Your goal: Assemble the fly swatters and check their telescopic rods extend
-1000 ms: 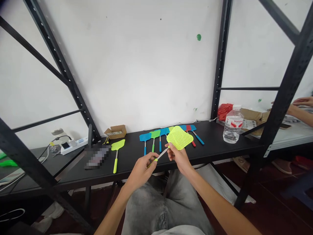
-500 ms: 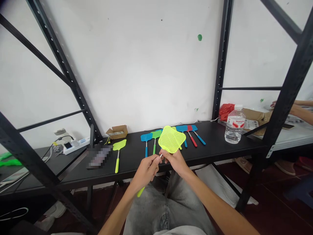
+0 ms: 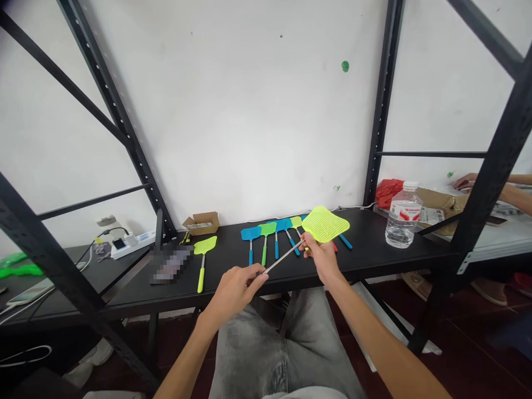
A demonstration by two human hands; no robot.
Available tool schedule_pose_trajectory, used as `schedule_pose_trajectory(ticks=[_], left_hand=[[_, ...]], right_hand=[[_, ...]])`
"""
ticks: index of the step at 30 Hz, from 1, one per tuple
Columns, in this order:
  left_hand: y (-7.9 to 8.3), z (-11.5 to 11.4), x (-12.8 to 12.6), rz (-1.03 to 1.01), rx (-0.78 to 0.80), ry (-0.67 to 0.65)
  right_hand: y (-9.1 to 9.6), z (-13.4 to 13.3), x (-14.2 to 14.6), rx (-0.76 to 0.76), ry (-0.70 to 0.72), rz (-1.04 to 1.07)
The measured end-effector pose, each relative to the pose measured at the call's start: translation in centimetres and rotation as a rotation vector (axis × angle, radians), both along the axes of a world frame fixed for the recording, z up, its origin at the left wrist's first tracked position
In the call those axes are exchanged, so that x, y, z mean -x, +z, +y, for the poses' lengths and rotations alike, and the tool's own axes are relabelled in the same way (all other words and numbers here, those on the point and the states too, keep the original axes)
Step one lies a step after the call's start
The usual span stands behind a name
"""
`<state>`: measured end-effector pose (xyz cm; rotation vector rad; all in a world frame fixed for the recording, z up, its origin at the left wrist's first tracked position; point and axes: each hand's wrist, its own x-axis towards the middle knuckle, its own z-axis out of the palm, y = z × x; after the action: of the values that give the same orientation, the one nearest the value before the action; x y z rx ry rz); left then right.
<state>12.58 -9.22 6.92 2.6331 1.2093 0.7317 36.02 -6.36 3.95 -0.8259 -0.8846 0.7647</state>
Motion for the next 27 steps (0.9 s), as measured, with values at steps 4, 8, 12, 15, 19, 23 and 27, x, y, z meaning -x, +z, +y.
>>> schedule_pose_trajectory(ticks=[4, 8, 12, 15, 19, 23, 27], left_hand=[[0.0, 0.4, 0.2, 0.038, 0.004, 0.025], [-0.3, 0.6, -0.2, 0.028, -0.008, 0.088], [-0.7, 0.5, -0.8, -0.033, -0.013, 0.071], [-1.1, 0.5, -1.1, -0.02, -0.022, 0.066], [-1.5, 0.8, -0.9, 0.005, -0.019, 0.093], [-1.6, 1.2, -0.8, -0.016, 0.013, 0.035], [-1.5, 1.5, -0.4, -0.029, -0.005, 0.01]], right_hand=[[0.3, -0.1, -0.9, 0.018, 0.038, 0.043], [0.2, -0.7, 0.0, 0.063, 0.15, 0.071], [-0.8, -1.1, 2.2, 0.102, 0.327, -0.06], [-1.7, -1.5, 4.0, 0.11, 0.456, -0.191], [-2.1, -1.8, 4.9, 0.109, 0.445, -0.227], [-2.1, -1.8, 4.9, 0.123, 0.359, -0.18], [-2.1, -1.4, 4.7, 0.138, 0.307, -0.144]])
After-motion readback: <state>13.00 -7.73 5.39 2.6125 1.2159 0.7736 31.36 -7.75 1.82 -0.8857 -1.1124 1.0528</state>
